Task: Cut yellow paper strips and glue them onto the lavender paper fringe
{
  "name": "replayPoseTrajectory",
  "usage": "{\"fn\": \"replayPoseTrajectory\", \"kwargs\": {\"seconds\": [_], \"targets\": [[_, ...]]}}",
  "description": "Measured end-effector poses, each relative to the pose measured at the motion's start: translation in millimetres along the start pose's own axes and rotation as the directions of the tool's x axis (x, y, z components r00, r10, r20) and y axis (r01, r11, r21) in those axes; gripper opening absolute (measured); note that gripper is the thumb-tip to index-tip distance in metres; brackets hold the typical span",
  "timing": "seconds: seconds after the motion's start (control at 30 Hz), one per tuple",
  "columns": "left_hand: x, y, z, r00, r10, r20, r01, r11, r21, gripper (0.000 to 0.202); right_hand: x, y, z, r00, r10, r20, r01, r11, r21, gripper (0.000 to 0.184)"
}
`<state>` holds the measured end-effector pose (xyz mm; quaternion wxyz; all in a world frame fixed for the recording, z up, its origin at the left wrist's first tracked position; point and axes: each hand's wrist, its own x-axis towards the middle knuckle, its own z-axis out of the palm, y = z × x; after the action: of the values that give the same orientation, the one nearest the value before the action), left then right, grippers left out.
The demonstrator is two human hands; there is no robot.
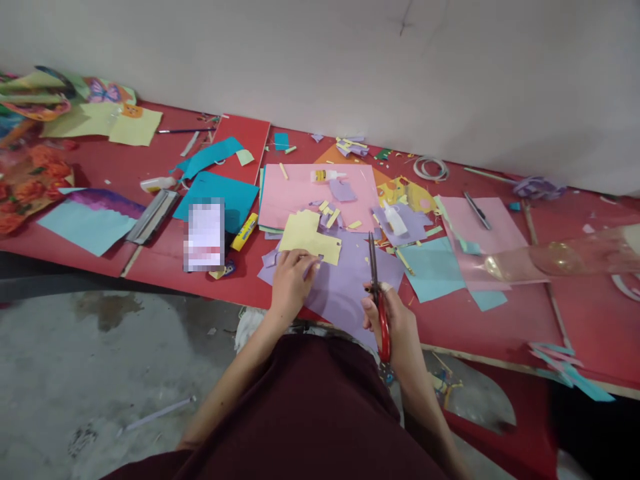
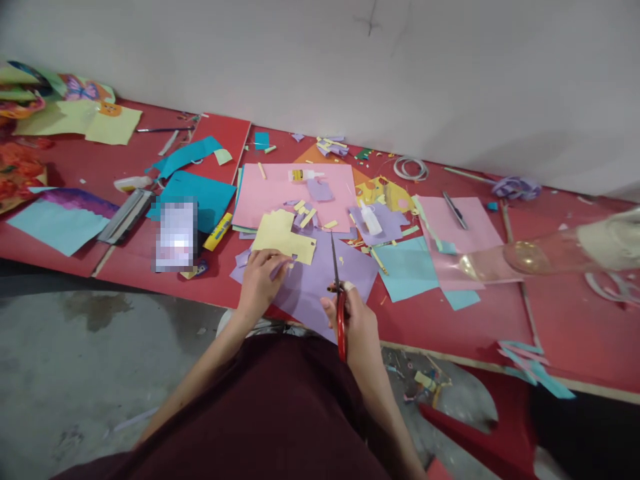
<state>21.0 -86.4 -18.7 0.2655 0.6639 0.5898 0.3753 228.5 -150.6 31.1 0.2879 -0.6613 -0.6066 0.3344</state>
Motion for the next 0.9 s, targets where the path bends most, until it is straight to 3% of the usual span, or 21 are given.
{"fn": "replayPoseTrajectory", "kwargs": {"seconds": [0.17,0.33,0.53,0.67,0.77,0.9], "targets": [[19,-16,-19.4,0.979,-0.006,-0.203,0.057,0.968,0.242,0.029,1,4,1,1.0,-0.003,-0.001,0.003,1.0,0.008,0.037],[36,-26,-24.9,0.992,-0.011,-0.122,0.044,0.96,0.277,0.041,1,8,2,1.0,0.012,0.024,-0.013,1.0,0.009,0.035],[44,-29,-23.0,0.988,-0.051,-0.146,0.09,0.957,0.276,0.05,2,8,2,1.0,0.006,0.018,-0.006,1.0,0.009,0.036],[45,-28,-21.5,0.989,-0.082,-0.123,0.105,0.975,0.194,0.049,3,8,2,1.0,0.006,0.018,-0.007,1.0,0.005,0.036],[45,-26,-22.6,0.976,-0.147,-0.16,0.149,0.989,0.002,0.047,3,9,3,1.0,0.017,0.021,-0.018,1.0,0.015,0.036],[42,-27,-35.3,0.949,-0.216,-0.232,0.178,0.968,-0.175,0.019,3,10,4,0.999,0.036,0.012,-0.037,0.999,0.034,0.04]]}}
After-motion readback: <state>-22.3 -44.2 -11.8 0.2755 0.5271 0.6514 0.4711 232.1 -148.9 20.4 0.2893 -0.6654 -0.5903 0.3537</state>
